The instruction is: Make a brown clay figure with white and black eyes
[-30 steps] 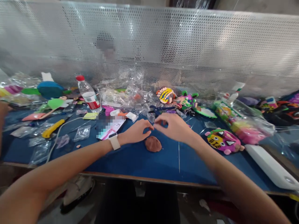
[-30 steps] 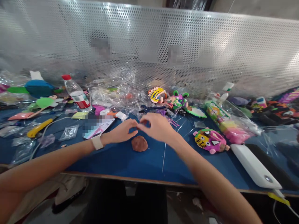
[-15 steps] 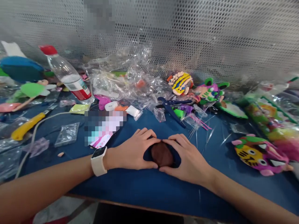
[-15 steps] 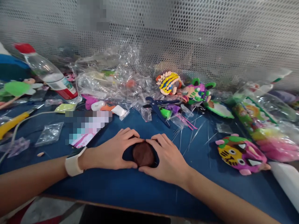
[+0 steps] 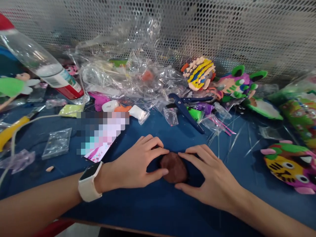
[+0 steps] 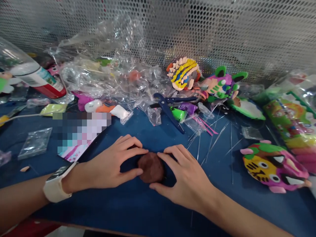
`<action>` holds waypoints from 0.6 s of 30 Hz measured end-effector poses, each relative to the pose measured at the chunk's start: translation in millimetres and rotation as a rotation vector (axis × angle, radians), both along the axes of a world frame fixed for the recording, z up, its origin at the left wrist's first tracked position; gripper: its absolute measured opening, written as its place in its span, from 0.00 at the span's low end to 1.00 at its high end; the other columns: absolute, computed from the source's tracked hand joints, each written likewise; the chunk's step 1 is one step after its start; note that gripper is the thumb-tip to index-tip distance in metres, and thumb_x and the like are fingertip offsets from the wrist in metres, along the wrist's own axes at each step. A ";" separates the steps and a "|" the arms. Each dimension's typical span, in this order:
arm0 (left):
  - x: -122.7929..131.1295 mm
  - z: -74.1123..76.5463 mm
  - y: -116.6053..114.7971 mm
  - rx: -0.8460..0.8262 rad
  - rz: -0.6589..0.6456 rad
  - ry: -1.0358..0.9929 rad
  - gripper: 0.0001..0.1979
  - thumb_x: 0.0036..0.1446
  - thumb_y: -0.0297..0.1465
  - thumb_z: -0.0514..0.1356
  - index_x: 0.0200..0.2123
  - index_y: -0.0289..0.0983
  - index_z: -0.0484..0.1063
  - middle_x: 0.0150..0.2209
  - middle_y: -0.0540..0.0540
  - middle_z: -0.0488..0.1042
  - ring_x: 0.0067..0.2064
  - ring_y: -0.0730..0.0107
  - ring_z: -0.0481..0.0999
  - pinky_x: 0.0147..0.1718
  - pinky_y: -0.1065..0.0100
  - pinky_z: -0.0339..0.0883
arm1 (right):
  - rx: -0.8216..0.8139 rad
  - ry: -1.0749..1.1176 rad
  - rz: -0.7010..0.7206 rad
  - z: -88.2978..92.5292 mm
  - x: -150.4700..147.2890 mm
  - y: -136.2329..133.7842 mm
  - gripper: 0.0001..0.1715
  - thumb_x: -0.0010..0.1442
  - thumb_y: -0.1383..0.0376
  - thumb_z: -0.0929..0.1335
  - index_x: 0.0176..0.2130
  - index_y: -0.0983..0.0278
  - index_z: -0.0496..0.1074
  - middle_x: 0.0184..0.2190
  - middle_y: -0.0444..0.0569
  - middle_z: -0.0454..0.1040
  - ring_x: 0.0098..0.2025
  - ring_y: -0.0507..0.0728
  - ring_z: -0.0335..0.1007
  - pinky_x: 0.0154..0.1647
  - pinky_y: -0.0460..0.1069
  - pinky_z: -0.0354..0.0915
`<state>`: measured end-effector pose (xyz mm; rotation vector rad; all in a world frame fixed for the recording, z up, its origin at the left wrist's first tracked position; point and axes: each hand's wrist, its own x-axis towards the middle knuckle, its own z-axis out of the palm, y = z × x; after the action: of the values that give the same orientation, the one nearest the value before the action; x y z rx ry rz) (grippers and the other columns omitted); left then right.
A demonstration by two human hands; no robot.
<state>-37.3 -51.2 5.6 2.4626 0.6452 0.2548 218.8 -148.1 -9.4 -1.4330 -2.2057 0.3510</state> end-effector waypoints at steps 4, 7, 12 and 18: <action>-0.1 0.6 1.8 -0.029 0.003 -0.018 0.20 0.71 0.41 0.60 0.60 0.40 0.74 0.53 0.40 0.73 0.53 0.55 0.71 0.57 0.51 0.66 | -0.012 0.004 0.005 0.3 1.5 -0.8 0.37 0.54 0.53 0.80 0.59 0.60 0.74 0.48 0.58 0.77 0.49 0.69 0.75 0.46 0.66 0.79; 0.3 2.2 2.6 -0.038 -0.024 0.003 0.20 0.70 0.41 0.61 0.61 0.40 0.74 0.53 0.40 0.73 0.53 0.55 0.71 0.56 0.52 0.66 | -0.042 0.006 0.007 1.4 0.8 -0.6 0.42 0.52 0.52 0.81 0.61 0.61 0.73 0.50 0.59 0.76 0.51 0.70 0.74 0.48 0.66 0.78; 0.2 1.3 1.6 -0.024 -0.014 0.007 0.26 0.68 0.47 0.61 0.63 0.40 0.71 0.56 0.39 0.72 0.54 0.52 0.71 0.58 0.50 0.65 | -0.098 0.005 0.000 1.3 1.0 1.0 0.45 0.52 0.50 0.81 0.63 0.62 0.72 0.53 0.60 0.74 0.55 0.71 0.72 0.52 0.67 0.77; 1.6 -1.5 -0.8 0.012 0.014 -0.044 0.19 0.73 0.43 0.56 0.59 0.37 0.69 0.56 0.39 0.72 0.56 0.53 0.71 0.57 0.51 0.66 | -0.114 -0.049 0.058 -0.3 0.2 6.5 0.47 0.54 0.40 0.78 0.65 0.58 0.70 0.69 0.62 0.65 0.73 0.80 0.55 0.65 0.78 0.64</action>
<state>-35.7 -52.0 4.2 2.4572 0.6447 0.3181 218.9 -141.6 -9.8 -1.4532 -2.3029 0.4735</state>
